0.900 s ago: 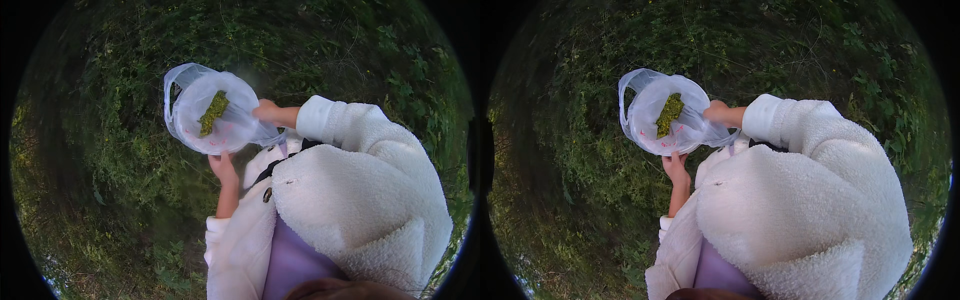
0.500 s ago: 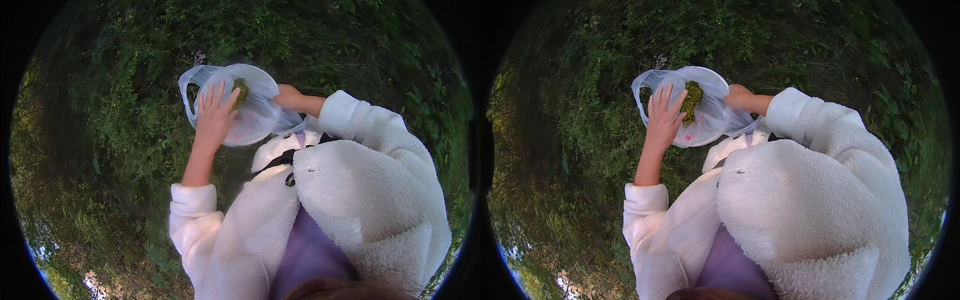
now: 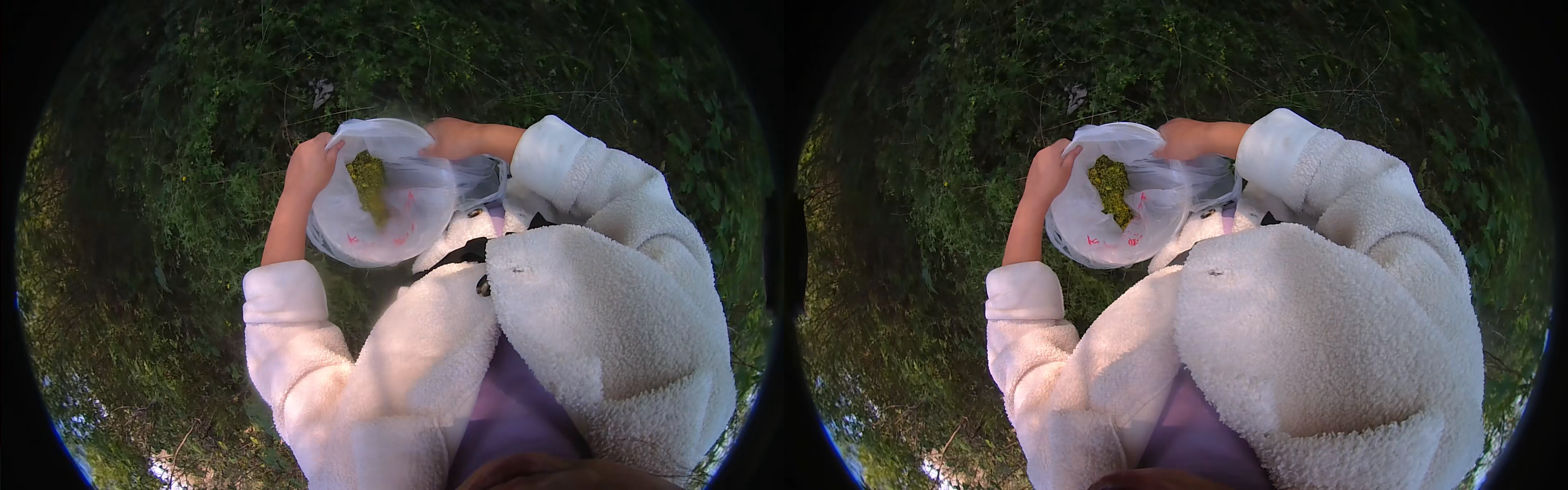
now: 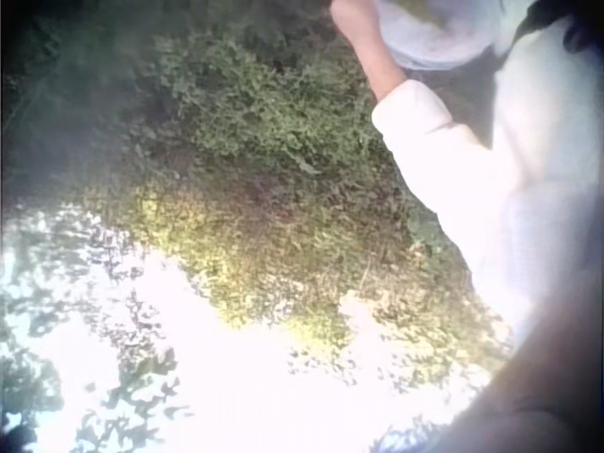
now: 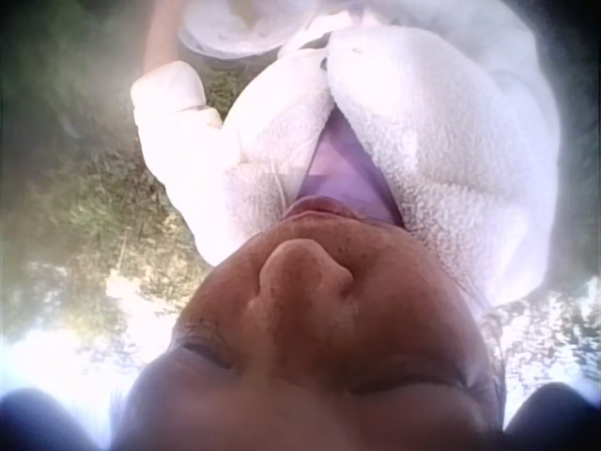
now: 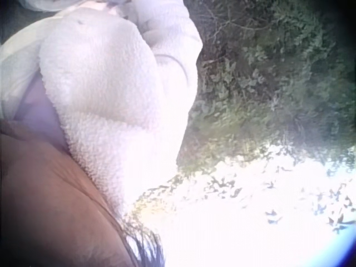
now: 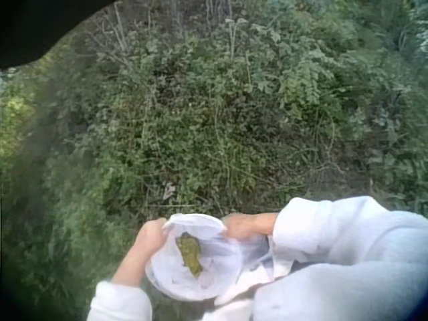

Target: The person holds a white bucket containing green plant material, then repeatedly reaches into nearby vegetation to pluck small leaves or stems and place them into the bucket. The person continues this picking and depositing cycle throughout the clip.

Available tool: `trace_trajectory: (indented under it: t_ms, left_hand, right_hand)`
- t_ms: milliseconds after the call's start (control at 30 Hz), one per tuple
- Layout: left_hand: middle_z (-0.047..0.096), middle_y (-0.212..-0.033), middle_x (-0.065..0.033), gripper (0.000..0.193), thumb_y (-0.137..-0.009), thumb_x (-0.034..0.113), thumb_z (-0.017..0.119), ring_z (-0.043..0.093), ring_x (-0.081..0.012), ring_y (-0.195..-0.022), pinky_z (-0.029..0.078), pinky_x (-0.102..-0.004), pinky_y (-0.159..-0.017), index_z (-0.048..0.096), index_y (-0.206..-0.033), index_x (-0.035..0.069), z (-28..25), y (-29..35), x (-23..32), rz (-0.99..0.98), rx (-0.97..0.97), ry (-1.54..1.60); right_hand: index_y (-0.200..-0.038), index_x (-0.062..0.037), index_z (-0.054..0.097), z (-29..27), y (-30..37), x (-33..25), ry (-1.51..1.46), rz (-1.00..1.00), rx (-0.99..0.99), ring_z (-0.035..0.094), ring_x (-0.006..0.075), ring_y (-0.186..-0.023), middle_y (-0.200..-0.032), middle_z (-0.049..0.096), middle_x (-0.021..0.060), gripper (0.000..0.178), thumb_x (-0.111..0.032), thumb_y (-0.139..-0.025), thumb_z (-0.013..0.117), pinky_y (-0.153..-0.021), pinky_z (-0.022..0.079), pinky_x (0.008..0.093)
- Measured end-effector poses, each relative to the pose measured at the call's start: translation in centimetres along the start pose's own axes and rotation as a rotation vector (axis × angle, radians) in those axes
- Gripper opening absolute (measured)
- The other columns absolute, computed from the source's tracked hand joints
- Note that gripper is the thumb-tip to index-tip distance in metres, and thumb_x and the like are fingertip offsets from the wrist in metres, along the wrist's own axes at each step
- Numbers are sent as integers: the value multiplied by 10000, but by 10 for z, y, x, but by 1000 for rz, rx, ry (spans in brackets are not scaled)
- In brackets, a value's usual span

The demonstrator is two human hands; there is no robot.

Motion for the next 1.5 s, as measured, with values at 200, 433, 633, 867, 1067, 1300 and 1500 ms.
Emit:
trace_trajectory:
  t_ms: [200,433,633,867,1067,1300,1500]
  left_hand:
    - [564,-690,-217,236,-824,224,558,546,-386,-667,426,-415,-586,549,-807,-12,5,-2,-16,-13,56,5]
    - [574,-709,-214,232,-826,239,548,553,-388,-694,429,-431,-604,565,-844,8,5,-3,-17,-51,25,13]
    - [591,-773,-220,251,-827,262,532,559,-397,-748,436,-445,-648,580,-876,20,4,1,-23,-92,52,72]
    - [592,-784,-234,297,-847,276,503,563,-399,-768,433,-449,-678,547,-867,-18,15,16,-56,-295,195,111]
    - [590,-809,-234,234,-847,213,487,560,-410,-780,430,-466,-681,463,-898,-14,38,26,-55,-481,263,34]
    - [582,-839,-264,259,-831,185,494,559,-419,-805,434,-454,-718,452,-938,-47,56,26,-44,-573,378,130]
    - [582,-894,-266,296,-830,183,489,555,-413,-860,424,-442,-766,454,-986,-66,63,28,-39,-661,390,201]
  right_hand:
    - [-933,-24,558,-30,24,-29,113,-236,652,538,264,-908,-950,560,121,342,-313,-763,624,-778,434,360]
    - [-876,-25,545,-45,2,-20,-319,-260,719,519,197,-655,-735,557,90,197,-213,-823,572,-630,433,315]
    - [-883,-33,592,-62,-41,25,-102,-148,554,541,167,-618,-713,596,97,191,-213,-823,572,-591,431,303]
    - [-1084,-22,525,-37,-25,33,164,-421,493,522,331,-943,-1052,529,180,323,-32,-762,506,-807,429,393]
    - [-817,27,605,-86,32,-15,74,-197,761,568,324,-653,-638,567,176,376,-344,-802,543,-632,454,397]
    - [-839,46,582,-18,9,-18,227,14,543,580,333,-700,-791,584,222,524,-474,-787,541,-683,460,406]
    - [-823,30,523,-27,-19,47,-694,166,843,579,318,-712,-773,567,186,244,-206,-855,471,-644,450,400]
Point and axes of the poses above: each hand's wrist, its own y-axis away from the middle knuckle, its own z-axis out of the palm, x = y × z, the point moved 5 cm from there along -y, towards the middle knuckle
